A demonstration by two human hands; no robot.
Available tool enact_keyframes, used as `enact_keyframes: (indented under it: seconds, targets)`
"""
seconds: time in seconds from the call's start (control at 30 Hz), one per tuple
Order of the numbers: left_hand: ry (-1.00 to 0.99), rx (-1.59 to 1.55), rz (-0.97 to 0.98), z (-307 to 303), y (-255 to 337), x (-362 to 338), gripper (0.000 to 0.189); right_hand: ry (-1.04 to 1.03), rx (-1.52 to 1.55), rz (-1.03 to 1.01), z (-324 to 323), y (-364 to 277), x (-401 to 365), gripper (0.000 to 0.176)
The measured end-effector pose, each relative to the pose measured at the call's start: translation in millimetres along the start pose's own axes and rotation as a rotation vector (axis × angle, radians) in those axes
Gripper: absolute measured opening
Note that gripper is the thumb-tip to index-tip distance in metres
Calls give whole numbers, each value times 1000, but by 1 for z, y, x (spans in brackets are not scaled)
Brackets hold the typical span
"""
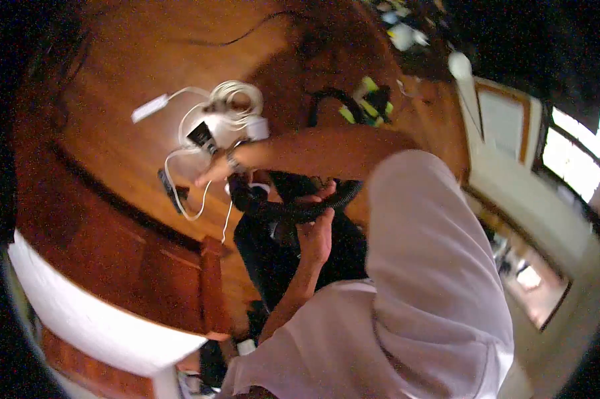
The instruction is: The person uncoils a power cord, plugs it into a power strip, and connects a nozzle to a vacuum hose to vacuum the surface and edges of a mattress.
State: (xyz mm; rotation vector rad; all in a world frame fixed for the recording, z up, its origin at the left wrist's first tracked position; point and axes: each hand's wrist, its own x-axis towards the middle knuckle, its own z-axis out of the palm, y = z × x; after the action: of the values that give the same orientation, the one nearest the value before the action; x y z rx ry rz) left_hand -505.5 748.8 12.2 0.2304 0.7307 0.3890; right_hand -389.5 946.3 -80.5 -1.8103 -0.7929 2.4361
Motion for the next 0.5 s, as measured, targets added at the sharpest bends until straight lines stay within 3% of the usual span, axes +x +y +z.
enact_keyframes:
  seconds: [0.03, 0.1, 0.13, 0.17, 0.2, 0.27, 0.3, 0.37, 0.4, 0.47, 0.5]
  targets:
    - [-24, 69, -3, 6, -6, -1, 36, 64, -29, 48, 2, 5, -10, 91]
    - [-9, 273, -33, 17, -13, -1, 34, 135, -55, -15, 32, 86, 80, 72]
    - [36, 412, -51, 18, -11, -2, 31, 135, -83, -44, 33, 101, 89, 70]
    - [53, 563, -245, 20, -12, 2, 25, 135, -111, -73, 32, 114, 94, 67]
    - [39, 715, -444, 22, -12, 5, 22, 189, -13, -49, 26, 121, 72, 64]
    - [-365, 1144, -368, 1, -23, 12, 56, 295, 182, 6, 24, 136, 23, 58]
    - [-445, 1434, -350, 9, -9, 8, 59, 344, 285, 32, 28, 146, -5, 55]
    - [-545, 1551, -391, -7, 9, 8, 55, 410, 421, 50, 37, 168, -42, 53]
    - [-621, 1642, -418, -18, 19, 10, 51, 579, 513, -69, 44, 181, -56, 50]
    - [-587, 1569, -419, -56, 44, 16, 43, 757, 649, -182, 64, 194, -94, 47]
    - [-552, 1496, -455, -68, 63, 20, 41, 777, 861, -146, 67, 189, -129, 54]
